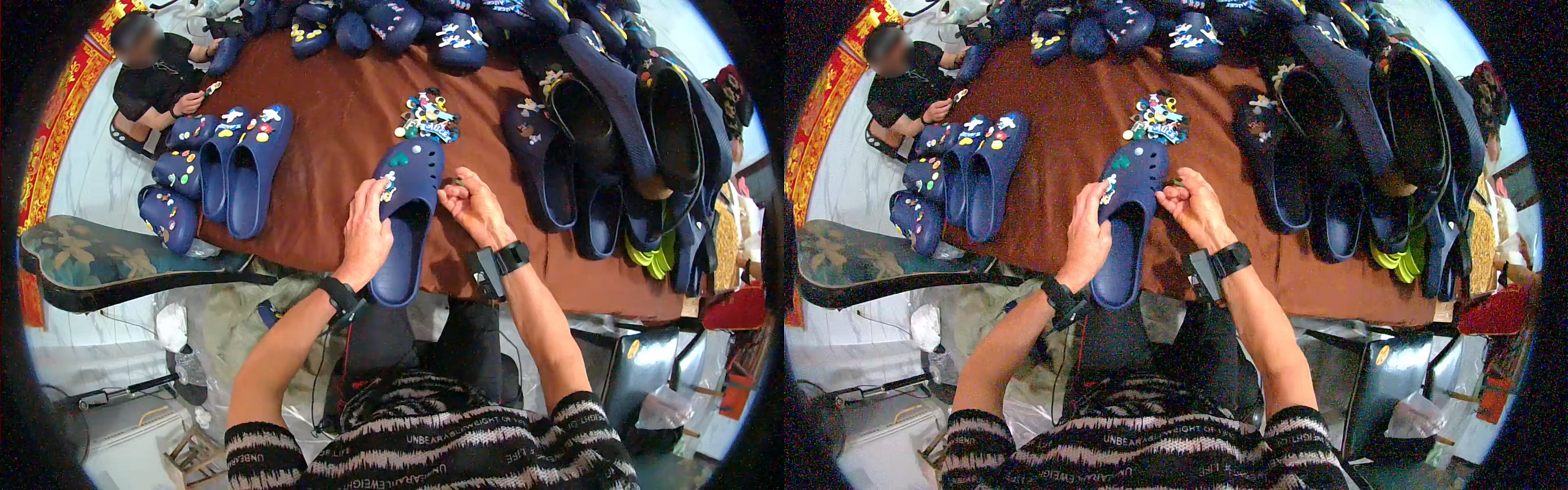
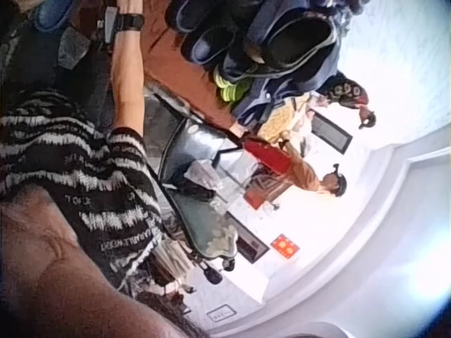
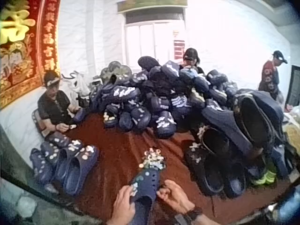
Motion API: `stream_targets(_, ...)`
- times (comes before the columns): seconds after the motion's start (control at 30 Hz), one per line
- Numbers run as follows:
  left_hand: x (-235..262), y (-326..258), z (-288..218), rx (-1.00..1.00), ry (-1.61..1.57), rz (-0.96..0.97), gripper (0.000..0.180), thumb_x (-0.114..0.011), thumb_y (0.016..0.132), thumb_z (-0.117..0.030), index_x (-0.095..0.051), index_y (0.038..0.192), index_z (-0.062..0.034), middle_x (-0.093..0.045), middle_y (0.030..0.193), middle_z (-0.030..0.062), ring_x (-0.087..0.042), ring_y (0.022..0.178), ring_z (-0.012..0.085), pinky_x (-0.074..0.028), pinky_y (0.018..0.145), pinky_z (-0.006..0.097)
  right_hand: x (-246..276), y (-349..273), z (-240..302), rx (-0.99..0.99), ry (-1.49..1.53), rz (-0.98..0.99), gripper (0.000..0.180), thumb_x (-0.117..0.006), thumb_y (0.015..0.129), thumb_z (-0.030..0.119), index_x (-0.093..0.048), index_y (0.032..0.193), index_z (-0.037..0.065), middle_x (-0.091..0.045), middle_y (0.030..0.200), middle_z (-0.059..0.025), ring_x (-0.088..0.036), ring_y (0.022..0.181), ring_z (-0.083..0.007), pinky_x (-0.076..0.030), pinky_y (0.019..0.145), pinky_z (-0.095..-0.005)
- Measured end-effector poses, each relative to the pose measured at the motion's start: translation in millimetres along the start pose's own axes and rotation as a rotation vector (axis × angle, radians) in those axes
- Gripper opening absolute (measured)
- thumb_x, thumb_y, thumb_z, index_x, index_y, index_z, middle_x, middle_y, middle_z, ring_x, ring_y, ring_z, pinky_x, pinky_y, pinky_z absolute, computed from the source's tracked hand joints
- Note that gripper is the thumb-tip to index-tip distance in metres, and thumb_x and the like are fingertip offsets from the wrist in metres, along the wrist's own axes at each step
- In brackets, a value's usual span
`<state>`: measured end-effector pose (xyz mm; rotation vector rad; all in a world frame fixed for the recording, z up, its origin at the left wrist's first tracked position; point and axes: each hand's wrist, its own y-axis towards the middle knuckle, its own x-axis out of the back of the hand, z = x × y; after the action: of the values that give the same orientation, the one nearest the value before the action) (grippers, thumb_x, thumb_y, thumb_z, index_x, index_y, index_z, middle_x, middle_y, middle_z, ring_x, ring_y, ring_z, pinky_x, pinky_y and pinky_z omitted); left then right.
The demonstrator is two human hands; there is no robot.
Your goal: The person is seen attaching small decorative charms to blue clog-style shoes.
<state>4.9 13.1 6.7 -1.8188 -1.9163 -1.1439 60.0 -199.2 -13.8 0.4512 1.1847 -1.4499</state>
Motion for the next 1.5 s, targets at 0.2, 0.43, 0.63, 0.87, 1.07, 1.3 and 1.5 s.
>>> stream_targets(0.2,-2,-2,0,0.037,-0.027,-0.032,0.071,-0.06,0.077,0.007,-0.037,0.143,-0.0042,-0.042,0.143,0.0209,-0.043,0.132,0.0428,-0.039,0.11,0.048,-38,45,35,0.517,-1.003,-0.043,0.025,-0.047,0.104,0.022,-0.059,0.101,0.001,-0.06,0.077,-0.0075,-0.059,0.058,-0.0139,-0.052,0.051,-0.0298)
stream_targets(0.43,-4,-4,3,0.197,-0.001,-0.019,0.074,-0.059,0.079,0.0,-0.031,0.147,-0.0008,-0.042,0.144,0.0246,-0.044,0.133,0.0433,-0.037,0.113,0.046,-71,66,41,0.899,-2.015,0.101,0.029,-0.056,0.095,0.027,-0.07,0.105,0.004,-0.07,0.098,-0.0189,-0.067,0.094,-0.036,-0.054,0.083,-0.0469)
stream_targets(0.63,-5,-7,8,0.197,0.001,-0.017,0.079,-0.061,0.081,-0.001,-0.025,0.152,-0.0014,-0.04,0.145,0.0252,-0.042,0.135,0.0444,-0.037,0.112,0.047,-113,26,-12,0.536,-2.02,0.923,0.025,-0.063,0.087,0.029,-0.077,0.097,0.011,-0.074,0.099,-0.0155,-0.068,0.095,-0.0352,-0.052,0.086,-0.0492)
stream_targets(0.87,-5,-7,2,0.215,-0.002,0.0,0.081,-0.061,0.08,0.003,-0.024,0.152,-0.0017,-0.041,0.144,0.0251,-0.042,0.134,0.0449,-0.038,0.111,0.047,-108,10,-8,0.73,-2.25,1.05,0.02,-0.063,0.088,0.026,-0.069,0.096,0.009,-0.067,0.1,-0.009,-0.062,0.101,-0.0331,-0.048,0.083,-0.0499)
stream_targets(1.07,-5,-6,-2,0.226,-0.009,0.014,0.08,-0.061,0.079,0.005,-0.026,0.151,-0.0027,-0.042,0.144,0.024,-0.043,0.133,0.0446,-0.039,0.11,0.048,-104,7,-7,0.843,-2.157,0.971,0.026,-0.067,0.086,0.033,-0.064,0.09,0.007,-0.066,0.097,-0.0114,-0.059,0.097,-0.0335,-0.046,0.082,-0.049)
stream_targets(1.3,-2,-6,-2,0.207,-0.01,0.013,0.078,-0.061,0.08,0.006,-0.029,0.15,-0.0042,-0.041,0.146,0.0226,-0.043,0.134,0.0431,-0.039,0.11,0.048,-120,4,-10,0.704,-2.507,0.659,0.057,-0.068,0.077,0.058,-0.073,0.084,0.002,-0.071,0.08,-0.0207,-0.071,0.08,-0.0362,-0.056,0.068,-0.0449)
stream_targets(1.5,-4,-6,-1,0.195,0.019,-0.002,0.074,-0.062,0.082,0.003,-0.031,0.149,-0.0042,-0.043,0.143,0.0225,-0.044,0.131,0.0443,-0.039,0.108,0.05,-140,-5,-37,0.526,-2.822,0.587,0.035,-0.064,0.085,0.039,-0.08,0.095,0.01,-0.077,0.093,-0.0107,-0.074,0.079,-0.0285,-0.058,0.059,-0.0522)
